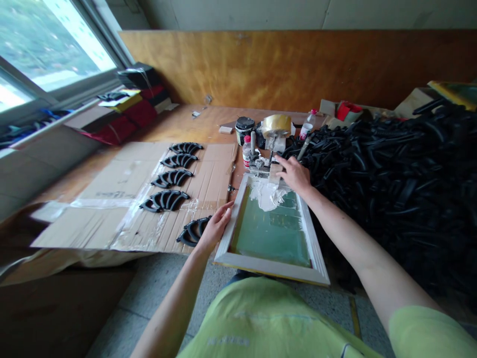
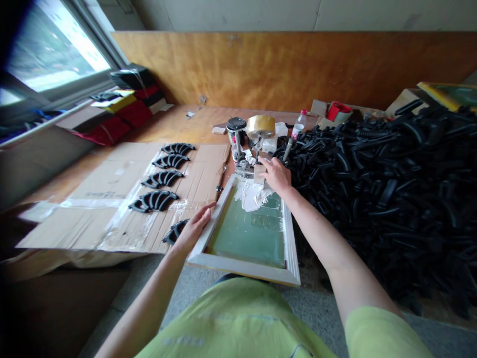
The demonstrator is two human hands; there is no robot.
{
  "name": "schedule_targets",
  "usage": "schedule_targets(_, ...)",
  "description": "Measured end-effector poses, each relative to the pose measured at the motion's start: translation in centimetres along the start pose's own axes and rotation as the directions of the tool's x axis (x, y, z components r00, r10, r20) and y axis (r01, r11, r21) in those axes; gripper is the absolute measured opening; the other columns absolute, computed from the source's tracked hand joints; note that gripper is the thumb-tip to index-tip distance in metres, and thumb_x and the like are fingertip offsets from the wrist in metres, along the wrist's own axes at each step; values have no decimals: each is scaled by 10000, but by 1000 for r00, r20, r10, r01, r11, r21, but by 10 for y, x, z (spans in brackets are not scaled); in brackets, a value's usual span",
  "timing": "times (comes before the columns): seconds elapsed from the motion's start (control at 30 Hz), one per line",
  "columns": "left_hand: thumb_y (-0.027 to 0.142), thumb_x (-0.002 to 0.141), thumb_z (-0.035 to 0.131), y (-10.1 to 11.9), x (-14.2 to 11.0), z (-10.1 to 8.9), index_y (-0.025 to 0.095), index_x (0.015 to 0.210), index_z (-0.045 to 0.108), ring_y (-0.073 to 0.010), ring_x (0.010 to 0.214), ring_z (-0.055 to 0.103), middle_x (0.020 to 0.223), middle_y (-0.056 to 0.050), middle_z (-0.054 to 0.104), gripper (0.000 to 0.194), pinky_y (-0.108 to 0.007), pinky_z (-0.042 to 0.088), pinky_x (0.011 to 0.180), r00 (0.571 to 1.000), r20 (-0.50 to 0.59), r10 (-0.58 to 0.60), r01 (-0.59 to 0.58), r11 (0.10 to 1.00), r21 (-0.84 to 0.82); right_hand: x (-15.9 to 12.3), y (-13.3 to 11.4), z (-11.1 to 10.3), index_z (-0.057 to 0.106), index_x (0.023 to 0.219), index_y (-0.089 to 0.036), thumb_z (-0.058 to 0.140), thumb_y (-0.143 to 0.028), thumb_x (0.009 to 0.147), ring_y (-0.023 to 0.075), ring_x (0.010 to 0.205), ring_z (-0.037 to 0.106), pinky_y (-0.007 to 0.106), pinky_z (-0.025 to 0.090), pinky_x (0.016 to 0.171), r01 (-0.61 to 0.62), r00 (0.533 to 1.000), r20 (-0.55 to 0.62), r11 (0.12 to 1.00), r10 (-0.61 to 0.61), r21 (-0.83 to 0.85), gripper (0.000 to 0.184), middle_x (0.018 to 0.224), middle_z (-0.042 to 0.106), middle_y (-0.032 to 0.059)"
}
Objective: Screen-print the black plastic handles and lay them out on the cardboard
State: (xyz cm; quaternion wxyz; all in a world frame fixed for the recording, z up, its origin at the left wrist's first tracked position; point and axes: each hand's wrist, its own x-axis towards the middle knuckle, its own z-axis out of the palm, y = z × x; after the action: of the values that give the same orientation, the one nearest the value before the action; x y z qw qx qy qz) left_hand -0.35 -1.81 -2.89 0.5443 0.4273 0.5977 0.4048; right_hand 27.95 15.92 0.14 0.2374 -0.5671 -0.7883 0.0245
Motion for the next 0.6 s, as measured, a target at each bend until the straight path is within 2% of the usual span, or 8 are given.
schedule_targets(0.07, 643, 814, 518, 24, 3, 1, 179, 1153, 648, -175, 781, 635, 951, -44, 694, 589, -257, 496, 656, 996, -35, 83, -84, 996, -25, -4, 29, -11, 586, 1285, -248, 590, -317, 847, 220, 936, 591, 321, 463, 819, -60, 982, -179, 997, 67, 43, 444, 1074, 616, 76)
schedule_targets(0.13, 644, 835, 483, 46, 13, 7, 168, 1091, 656, -186, 848, 644, 985, -55, 691, 568, -272, 512, 710, 979, -76, 191, -200, 972, -125, -22, 60, -13, 647, 1156, -188, 522, -280, 863, 225, 889, 600, 344, 465, 826, -174, 943, -266, 978, 200, 118, 331, 985, 648, 92)
schedule_targets(0.23, 625, 854, 464, 76, 36, 19, 167, 1071, 622, -176, 882, 651, 994, -66, 687, 530, -271, 519, 722, 944, -121, 309, -330, 910, -251, -66, 81, 9, 675, 988, -174, 496, -247, 846, 230, 805, 610, 356, 482, 771, -362, 919, -107, 919, 380, 156, 240, 842, 671, 80)
schedule_targets(0.33, 634, 866, 426, 89, 53, 30, 157, 1057, 602, -156, 808, 653, 924, -74, 690, 543, -250, 512, 655, 949, -128, 287, -312, 906, -285, -109, 63, 43, 663, 1055, -195, 558, -250, 828, 221, 901, 607, 358, 477, 842, -216, 972, 130, 961, 195, 173, 256, 935, 678, 73)
schedule_targets(0.4, 646, 867, 414, 79, 53, 36, 172, 1133, 569, -142, 773, 647, 924, -68, 691, 566, -235, 502, 623, 951, -186, 247, -293, 911, -290, -125, 43, 58, 650, 1137, -230, 582, -227, 826, 216, 986, 582, 365, 453, 909, -56, 973, 230, 984, 16, 169, 319, 1007, 658, 63)
schedule_targets(0.47, 650, 854, 444, 53, 40, 41, 193, 1204, 535, -133, 761, 645, 945, -66, 697, 583, -220, 492, 604, 965, -201, 168, -219, 939, -266, -129, 29, 60, 665, 1137, -253, 562, -196, 844, 218, 996, 564, 374, 440, 932, 28, 960, 273, 991, -64, 134, 316, 998, 630, 62)
schedule_targets(0.53, 655, 820, 506, 19, 18, 51, 176, 1189, 558, -145, 754, 649, 953, -92, 708, 608, -218, 485, 579, 997, -80, 8, -25, 975, -221, -126, 17, 54, 687, 1093, -240, 534, -184, 865, 224, 962, 561, 374, 448, 914, 59, 959, 267, 991, -90, 124, 280, 952, 605, 69)
schedule_targets(0.6, 664, 776, 563, -14, -6, 63, 149, 1154, 583, -175, 775, 662, 1003, -135, 710, 640, -234, 491, 558, 983, 64, -171, 181, 964, -195, -123, -1, 47, 678, 1099, -227, 522, -194, 881, 232, 960, 554, 374, 452, 902, 122, 961, 225, 977, -160, 174, 270, 950, 592, 76)
